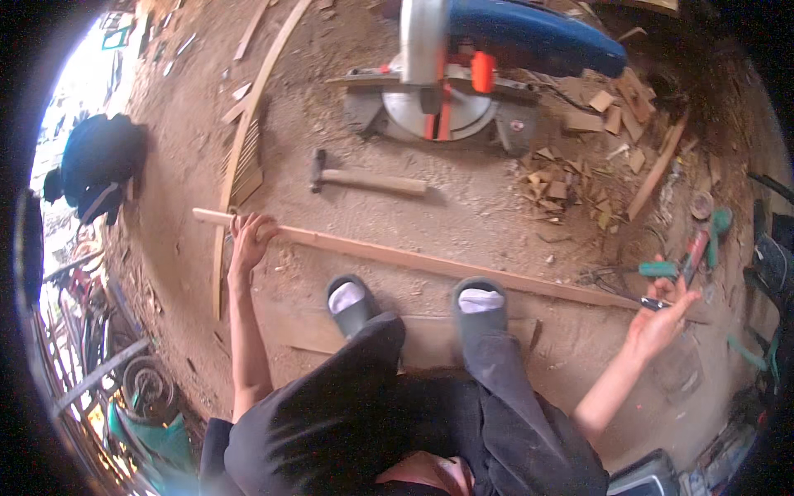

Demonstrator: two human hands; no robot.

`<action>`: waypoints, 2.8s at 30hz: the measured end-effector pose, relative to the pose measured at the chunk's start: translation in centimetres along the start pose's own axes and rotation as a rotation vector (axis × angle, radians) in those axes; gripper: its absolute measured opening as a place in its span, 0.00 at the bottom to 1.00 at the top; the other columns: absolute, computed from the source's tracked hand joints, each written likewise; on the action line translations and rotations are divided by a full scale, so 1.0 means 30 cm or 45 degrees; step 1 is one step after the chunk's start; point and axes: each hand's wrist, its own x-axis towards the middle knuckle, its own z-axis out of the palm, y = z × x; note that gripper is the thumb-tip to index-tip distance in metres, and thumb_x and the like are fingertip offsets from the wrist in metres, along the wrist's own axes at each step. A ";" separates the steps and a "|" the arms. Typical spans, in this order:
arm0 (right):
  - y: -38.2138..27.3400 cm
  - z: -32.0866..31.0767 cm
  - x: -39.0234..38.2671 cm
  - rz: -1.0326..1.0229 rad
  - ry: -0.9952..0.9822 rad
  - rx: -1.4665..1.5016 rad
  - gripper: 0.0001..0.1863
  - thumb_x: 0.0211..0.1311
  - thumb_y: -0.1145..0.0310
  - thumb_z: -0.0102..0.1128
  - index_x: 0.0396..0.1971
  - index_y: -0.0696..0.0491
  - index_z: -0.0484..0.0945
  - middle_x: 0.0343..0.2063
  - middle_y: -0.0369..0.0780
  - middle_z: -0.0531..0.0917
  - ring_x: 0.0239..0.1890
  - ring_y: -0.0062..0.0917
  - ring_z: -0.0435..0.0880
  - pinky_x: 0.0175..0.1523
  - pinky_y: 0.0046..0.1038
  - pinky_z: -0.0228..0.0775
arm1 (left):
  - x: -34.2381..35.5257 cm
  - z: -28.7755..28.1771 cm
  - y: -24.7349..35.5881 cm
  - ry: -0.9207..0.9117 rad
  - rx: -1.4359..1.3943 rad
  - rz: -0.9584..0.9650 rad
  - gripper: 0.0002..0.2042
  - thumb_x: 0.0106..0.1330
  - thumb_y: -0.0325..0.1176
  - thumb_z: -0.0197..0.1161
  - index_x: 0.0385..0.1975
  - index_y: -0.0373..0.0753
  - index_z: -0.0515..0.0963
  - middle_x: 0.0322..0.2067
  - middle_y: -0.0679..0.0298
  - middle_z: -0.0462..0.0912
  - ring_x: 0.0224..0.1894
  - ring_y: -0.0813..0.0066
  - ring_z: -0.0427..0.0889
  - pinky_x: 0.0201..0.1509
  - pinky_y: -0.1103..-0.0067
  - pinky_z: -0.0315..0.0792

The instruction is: The person uses pliers to remove nails from a thin piece of wood trim, then uses a pencil to mark cut lines on the wood surface while working on the ground in a workshop.

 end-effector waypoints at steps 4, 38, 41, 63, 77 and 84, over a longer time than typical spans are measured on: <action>-0.016 0.081 -0.046 0.046 0.019 -0.138 0.41 0.76 0.44 0.38 0.62 0.75 0.59 0.42 0.54 0.82 0.48 0.35 0.81 0.57 0.30 0.74 | -0.003 -0.005 0.152 0.261 -0.072 0.056 0.26 0.56 0.36 0.70 0.57 0.47 0.75 0.53 0.57 0.74 0.61 0.53 0.68 0.72 0.58 0.51; 0.260 0.142 -0.420 -0.210 -0.687 -0.147 0.35 0.77 0.46 0.39 0.48 0.67 0.80 0.31 0.50 0.84 0.44 0.45 0.85 0.54 0.44 0.75 | 0.104 0.327 0.986 -0.175 -0.387 1.185 0.29 0.52 0.36 0.66 0.59 0.45 0.76 0.45 0.63 0.74 0.49 0.66 0.74 0.54 0.69 0.69; 0.258 0.170 -0.406 -0.302 -0.716 -0.202 0.33 0.76 0.47 0.41 0.46 0.66 0.82 0.42 0.53 0.85 0.37 0.36 0.86 0.48 0.37 0.78 | 0.104 0.330 0.994 -0.170 -0.378 1.174 0.29 0.49 0.35 0.66 0.57 0.44 0.77 0.44 0.62 0.75 0.49 0.65 0.74 0.55 0.68 0.68; 0.265 0.245 -0.393 -0.168 -1.068 -0.164 0.09 0.57 0.80 0.58 0.19 0.62 0.71 0.18 0.40 0.77 0.22 0.24 0.77 0.29 0.26 0.68 | 0.087 0.403 1.065 -0.080 -0.561 1.217 0.20 0.58 0.36 0.63 0.53 0.48 0.80 0.46 0.67 0.77 0.51 0.69 0.74 0.55 0.71 0.68; 0.255 0.192 -0.429 -0.288 -1.004 -0.065 0.14 0.66 0.74 0.50 0.19 0.60 0.67 0.15 0.42 0.72 0.19 0.27 0.71 0.31 0.38 0.72 | 0.084 0.407 1.058 -0.101 -0.558 1.246 0.16 0.61 0.37 0.61 0.49 0.49 0.80 0.48 0.72 0.77 0.51 0.75 0.75 0.56 0.73 0.66; -0.002 0.175 -0.327 0.267 -0.370 0.729 0.17 0.65 0.64 0.48 0.16 0.53 0.65 0.15 0.37 0.71 0.18 0.24 0.66 0.28 0.32 0.66 | 0.088 0.430 1.050 -0.069 -0.577 1.251 0.16 0.60 0.35 0.61 0.48 0.48 0.81 0.48 0.71 0.77 0.51 0.73 0.75 0.56 0.72 0.66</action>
